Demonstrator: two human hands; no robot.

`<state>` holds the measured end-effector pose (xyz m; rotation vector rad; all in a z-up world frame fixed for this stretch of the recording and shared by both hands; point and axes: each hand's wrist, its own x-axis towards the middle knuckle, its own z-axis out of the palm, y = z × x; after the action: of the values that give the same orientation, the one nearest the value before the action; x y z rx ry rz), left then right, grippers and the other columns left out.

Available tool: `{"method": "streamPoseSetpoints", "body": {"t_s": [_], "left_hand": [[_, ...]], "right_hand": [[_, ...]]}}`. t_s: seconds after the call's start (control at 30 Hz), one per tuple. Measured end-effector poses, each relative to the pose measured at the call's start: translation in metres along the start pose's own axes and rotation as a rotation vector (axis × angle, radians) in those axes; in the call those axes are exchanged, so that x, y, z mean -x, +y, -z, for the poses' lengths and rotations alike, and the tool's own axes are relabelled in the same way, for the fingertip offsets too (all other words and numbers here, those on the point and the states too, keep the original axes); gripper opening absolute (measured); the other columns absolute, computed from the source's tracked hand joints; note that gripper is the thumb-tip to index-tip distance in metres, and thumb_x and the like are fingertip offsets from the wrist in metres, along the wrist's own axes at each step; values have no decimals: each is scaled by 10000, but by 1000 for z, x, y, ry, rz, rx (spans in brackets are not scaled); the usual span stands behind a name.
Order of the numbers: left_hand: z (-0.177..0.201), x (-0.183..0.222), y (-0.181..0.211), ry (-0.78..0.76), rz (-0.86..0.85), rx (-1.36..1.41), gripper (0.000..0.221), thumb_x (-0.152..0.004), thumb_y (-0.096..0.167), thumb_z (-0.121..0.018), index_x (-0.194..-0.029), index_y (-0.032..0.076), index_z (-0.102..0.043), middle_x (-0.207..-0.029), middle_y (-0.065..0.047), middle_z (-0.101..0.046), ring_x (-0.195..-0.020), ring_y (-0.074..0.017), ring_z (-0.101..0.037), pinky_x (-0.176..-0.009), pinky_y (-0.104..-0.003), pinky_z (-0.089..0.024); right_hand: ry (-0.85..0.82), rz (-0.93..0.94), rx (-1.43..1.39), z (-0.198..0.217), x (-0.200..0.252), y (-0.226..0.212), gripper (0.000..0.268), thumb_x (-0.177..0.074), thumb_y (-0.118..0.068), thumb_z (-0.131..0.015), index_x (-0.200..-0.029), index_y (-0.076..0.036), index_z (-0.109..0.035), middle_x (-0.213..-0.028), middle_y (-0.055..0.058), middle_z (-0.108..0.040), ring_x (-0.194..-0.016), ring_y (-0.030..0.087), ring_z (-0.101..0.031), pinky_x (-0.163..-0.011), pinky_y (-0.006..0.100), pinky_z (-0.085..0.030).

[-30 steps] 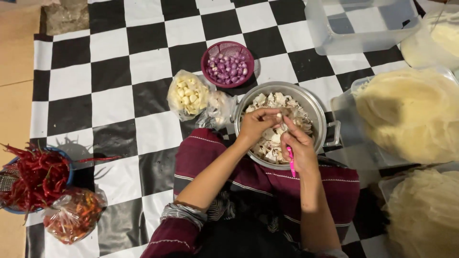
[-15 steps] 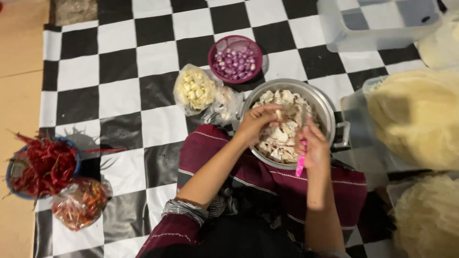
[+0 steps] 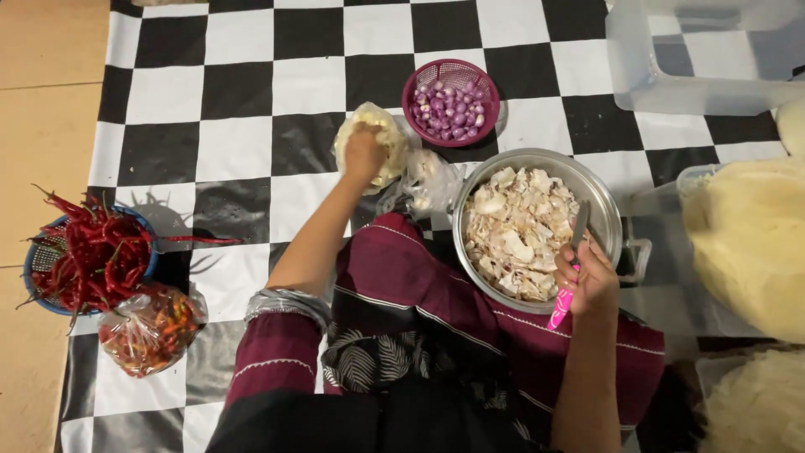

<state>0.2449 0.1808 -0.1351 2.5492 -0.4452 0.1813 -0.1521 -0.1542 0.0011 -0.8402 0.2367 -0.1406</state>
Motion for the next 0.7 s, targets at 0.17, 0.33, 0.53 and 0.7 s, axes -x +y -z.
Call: {"method": "streamPoseSetpoints", "body": {"t_s": [0.17, 0.33, 0.53, 0.7], "left_hand": [[-76, 36, 5, -564, -252, 123, 261, -797, 92, -675, -1029, 60, -788, -1002, -250, -746, -989, -463, -724, -904, -521, -578], [-132, 42, 8, -574, -540, 99, 329, -838, 115, -622, -1146, 68, -726, -1106, -218, -707, -989, -421, -726, -891, -493, -585], [-128, 65, 0, -358, -1000, -20, 337, -928, 94, -494, -1258, 75, -558, -1155, -147, -538, -977, -392, -696, -823, -474, -598], [-109, 78, -7, -404, -457, 469, 716, -860, 283, -758, -1486, 200, -420, -1405, -164, -471, -1367, -403, -475, -1167, -463, -406]], "right_hand": [[-54, -27, -21, 4, -9, 6, 371, -1073, -171, -464, -1429, -96, -538, -864, 59, -511, -605, 98, -470, -427, 157, -413], [-38, -35, -18, -13, -10, 7, 242, -1077, -209, -483, -1159, -6, -585, -799, 70, -467, -563, 108, -426, -395, 167, -363], [-15, -58, -136, -1, -17, 14, 224, -1111, -215, -473, -1131, -31, -598, -955, 103, -505, -645, 113, -461, -458, 162, -389], [-73, -96, -211, 24, -26, 23, 456, -1088, -342, -531, -1373, 11, -491, -1022, 52, -494, -731, 55, -474, -523, 123, -429]]}}
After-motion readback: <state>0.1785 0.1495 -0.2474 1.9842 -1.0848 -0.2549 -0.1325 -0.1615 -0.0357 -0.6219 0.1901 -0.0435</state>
